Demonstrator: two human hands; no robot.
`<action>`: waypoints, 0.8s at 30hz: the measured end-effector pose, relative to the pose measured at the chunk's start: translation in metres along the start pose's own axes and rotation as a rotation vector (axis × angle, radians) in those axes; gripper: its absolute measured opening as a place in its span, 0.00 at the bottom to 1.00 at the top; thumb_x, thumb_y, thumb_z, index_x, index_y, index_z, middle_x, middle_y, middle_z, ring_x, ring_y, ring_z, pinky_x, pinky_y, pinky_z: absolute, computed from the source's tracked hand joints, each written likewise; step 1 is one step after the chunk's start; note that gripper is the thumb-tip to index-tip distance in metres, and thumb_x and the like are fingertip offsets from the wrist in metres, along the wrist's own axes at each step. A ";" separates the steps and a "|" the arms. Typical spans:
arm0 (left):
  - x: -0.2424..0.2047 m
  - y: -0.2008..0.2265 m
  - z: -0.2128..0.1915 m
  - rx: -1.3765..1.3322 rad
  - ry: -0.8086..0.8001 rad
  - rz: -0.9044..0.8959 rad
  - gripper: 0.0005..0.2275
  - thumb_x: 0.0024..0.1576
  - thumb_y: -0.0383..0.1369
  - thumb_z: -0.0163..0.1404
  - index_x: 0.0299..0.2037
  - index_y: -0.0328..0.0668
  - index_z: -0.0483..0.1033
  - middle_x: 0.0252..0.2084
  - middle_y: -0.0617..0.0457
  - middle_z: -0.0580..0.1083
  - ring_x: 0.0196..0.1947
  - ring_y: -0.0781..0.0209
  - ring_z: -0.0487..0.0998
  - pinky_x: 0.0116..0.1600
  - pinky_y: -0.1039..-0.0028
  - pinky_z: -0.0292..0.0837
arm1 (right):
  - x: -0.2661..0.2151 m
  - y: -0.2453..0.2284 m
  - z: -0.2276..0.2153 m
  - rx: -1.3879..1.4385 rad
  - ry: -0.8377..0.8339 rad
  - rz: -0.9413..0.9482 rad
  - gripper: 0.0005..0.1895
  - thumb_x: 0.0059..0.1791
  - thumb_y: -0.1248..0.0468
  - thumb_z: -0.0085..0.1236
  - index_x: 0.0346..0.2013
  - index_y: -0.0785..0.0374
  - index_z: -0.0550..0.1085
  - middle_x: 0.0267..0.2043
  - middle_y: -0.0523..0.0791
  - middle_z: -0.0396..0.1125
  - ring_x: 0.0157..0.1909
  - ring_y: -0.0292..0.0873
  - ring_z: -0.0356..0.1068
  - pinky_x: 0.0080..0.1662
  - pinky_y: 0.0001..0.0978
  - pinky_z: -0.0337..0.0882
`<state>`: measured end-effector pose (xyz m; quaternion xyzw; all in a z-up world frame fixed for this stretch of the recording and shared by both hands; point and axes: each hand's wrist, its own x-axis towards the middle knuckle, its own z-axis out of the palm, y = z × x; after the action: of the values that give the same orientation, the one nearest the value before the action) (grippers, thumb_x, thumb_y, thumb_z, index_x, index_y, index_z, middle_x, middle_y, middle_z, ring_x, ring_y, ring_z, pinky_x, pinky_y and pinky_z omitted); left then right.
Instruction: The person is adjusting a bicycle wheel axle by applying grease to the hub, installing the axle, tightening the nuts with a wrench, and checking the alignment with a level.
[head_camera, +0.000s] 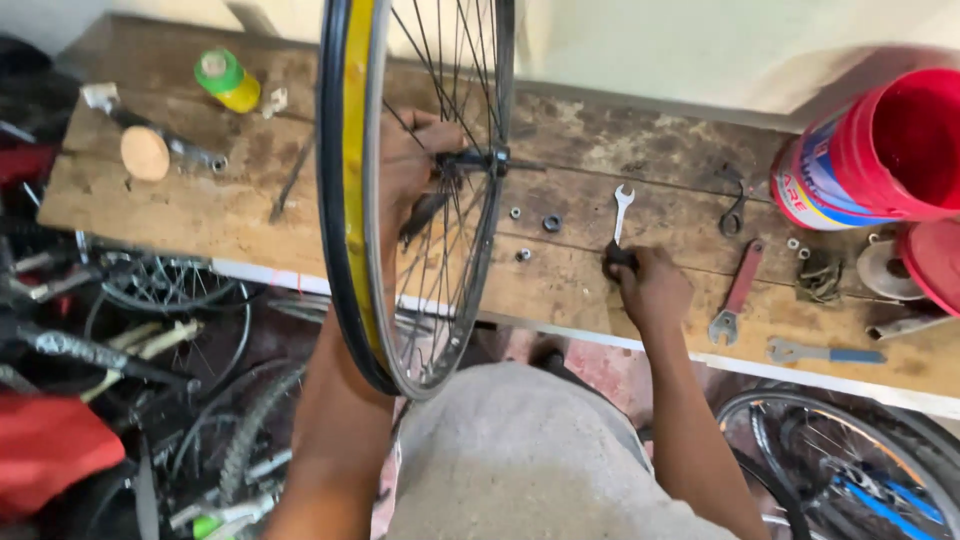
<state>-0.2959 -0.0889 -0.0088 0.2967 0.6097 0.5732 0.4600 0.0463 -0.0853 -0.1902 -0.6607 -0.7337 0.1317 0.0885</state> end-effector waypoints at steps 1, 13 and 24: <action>-0.004 -0.003 0.001 -0.005 0.014 -0.013 0.12 0.42 0.31 0.58 0.33 0.37 0.71 0.28 0.46 0.73 0.25 0.54 0.78 0.23 0.65 0.78 | 0.000 0.004 0.001 -0.006 -0.017 -0.009 0.18 0.46 0.49 0.61 0.47 0.51 0.77 0.40 0.46 0.70 0.43 0.58 0.73 0.45 0.53 0.72; 0.139 -0.126 -0.023 0.032 0.446 0.154 0.15 0.56 0.35 0.53 0.46 0.27 0.71 0.42 0.39 0.70 0.45 0.46 0.73 0.49 0.61 0.70 | 0.034 0.011 -0.015 0.136 0.224 0.032 0.18 0.39 0.51 0.70 0.33 0.56 0.72 0.29 0.46 0.66 0.37 0.57 0.73 0.38 0.45 0.72; 0.131 -0.146 -0.076 0.273 -0.542 -0.078 0.11 0.57 0.31 0.46 0.44 0.31 0.73 0.42 0.39 0.73 0.46 0.39 0.75 0.54 0.53 0.73 | 0.029 -0.126 0.027 0.162 -0.022 -0.228 0.19 0.46 0.54 0.61 0.49 0.54 0.75 0.46 0.49 0.70 0.56 0.57 0.69 0.52 0.52 0.70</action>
<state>-0.3925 -0.0292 -0.1860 0.4743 0.5472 0.3677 0.5835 -0.0844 -0.0702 -0.1777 -0.5623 -0.7919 0.1868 0.1476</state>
